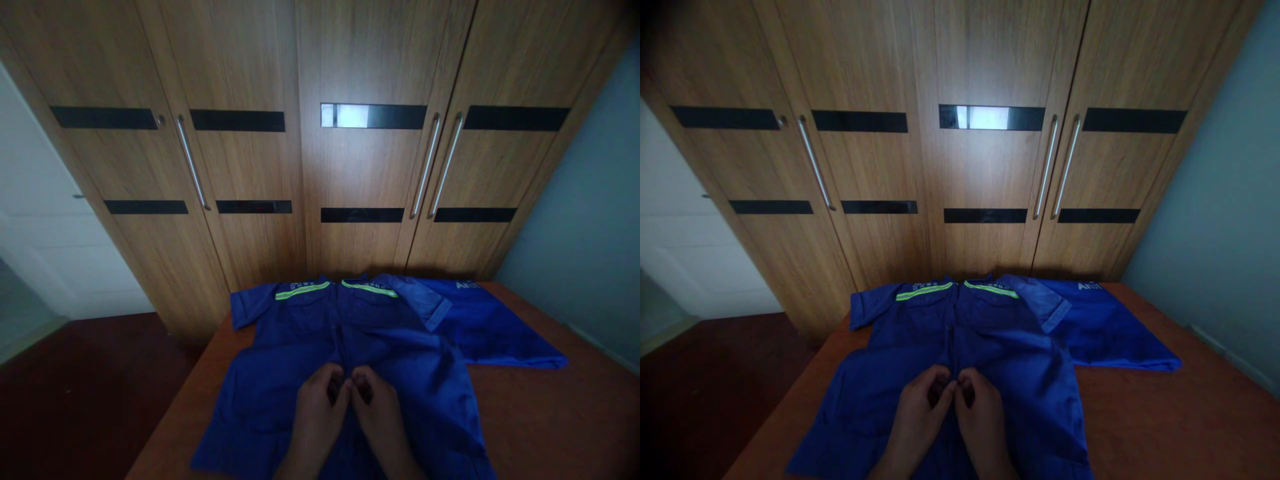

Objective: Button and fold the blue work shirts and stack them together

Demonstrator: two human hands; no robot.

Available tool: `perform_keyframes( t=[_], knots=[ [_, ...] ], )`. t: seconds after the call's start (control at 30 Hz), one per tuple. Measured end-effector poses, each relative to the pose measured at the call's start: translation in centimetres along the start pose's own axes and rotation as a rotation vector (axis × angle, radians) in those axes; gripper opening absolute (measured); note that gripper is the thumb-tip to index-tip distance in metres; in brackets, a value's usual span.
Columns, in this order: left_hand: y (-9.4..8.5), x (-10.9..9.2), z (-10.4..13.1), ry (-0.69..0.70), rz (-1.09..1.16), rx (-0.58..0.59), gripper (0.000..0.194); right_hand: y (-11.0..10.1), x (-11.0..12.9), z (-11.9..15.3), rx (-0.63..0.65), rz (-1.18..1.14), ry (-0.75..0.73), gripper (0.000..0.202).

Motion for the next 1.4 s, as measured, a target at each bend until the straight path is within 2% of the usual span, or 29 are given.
perform_keyframes(
  t=[0.13, 0.3, 0.4, 0.63, 0.8, 1.0, 1.13, 1.23, 1.4],
  knots=[
    [-0.1, 0.5, -0.3, -0.025, 0.055, 0.015, 0.017, -0.1, 0.5, 0.1, -0.027, 0.059, -0.03, 0.016],
    [-0.4, 0.8, -0.4, -0.022, 0.098, -0.043, 0.02, -0.1, 0.5, 0.3, -0.087, 0.132, -0.059, 0.015],
    [-0.4, 1.4, -0.6, -0.095, 0.192, -0.057, 0.02, 0.0, 0.5, 0.3, -0.082, 0.131, -0.062, 0.016],
    [-0.2, 2.1, -0.8, -0.294, 0.558, -0.086, 0.019, -0.3, 0.9, 0.3, -0.043, -0.013, -0.011, 0.02],
    [-0.1, 1.9, -0.8, -0.334, 0.63, -0.091, 0.016, -0.2, 0.2, 0.1, 0.001, -0.203, 0.082, 0.024],
    [0.2, 1.3, -0.8, -0.223, 0.465, 0.009, 0.007, 0.2, -1.0, -0.3, 0.018, -0.453, 0.2, 0.027],
    [0.5, 1.6, -0.6, -0.116, 0.26, -0.001, 0.004, 0.3, -1.1, -0.4, 0.046, -0.504, 0.209, 0.028],
    [0.6, 1.9, -0.4, -0.088, 0.092, 0.007, 0.007, 0.5, -1.0, -0.3, 0.078, -0.413, 0.171, 0.025],
    [0.6, 2.1, -0.5, -0.097, -0.244, 0.126, 0.02, 1.1, -0.8, 0.0, 0.102, 0.003, 0.094, 0.016]
  ],
)
Point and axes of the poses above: each hand's wrist, its own z-axis away from the middle knuckle, its own y-axis out of the palm, x = y × z, the point moved 3 cm from there along -z, towards the middle knuckle, and after that the axes turned 9 degrees about z, right-handed, at the moved point
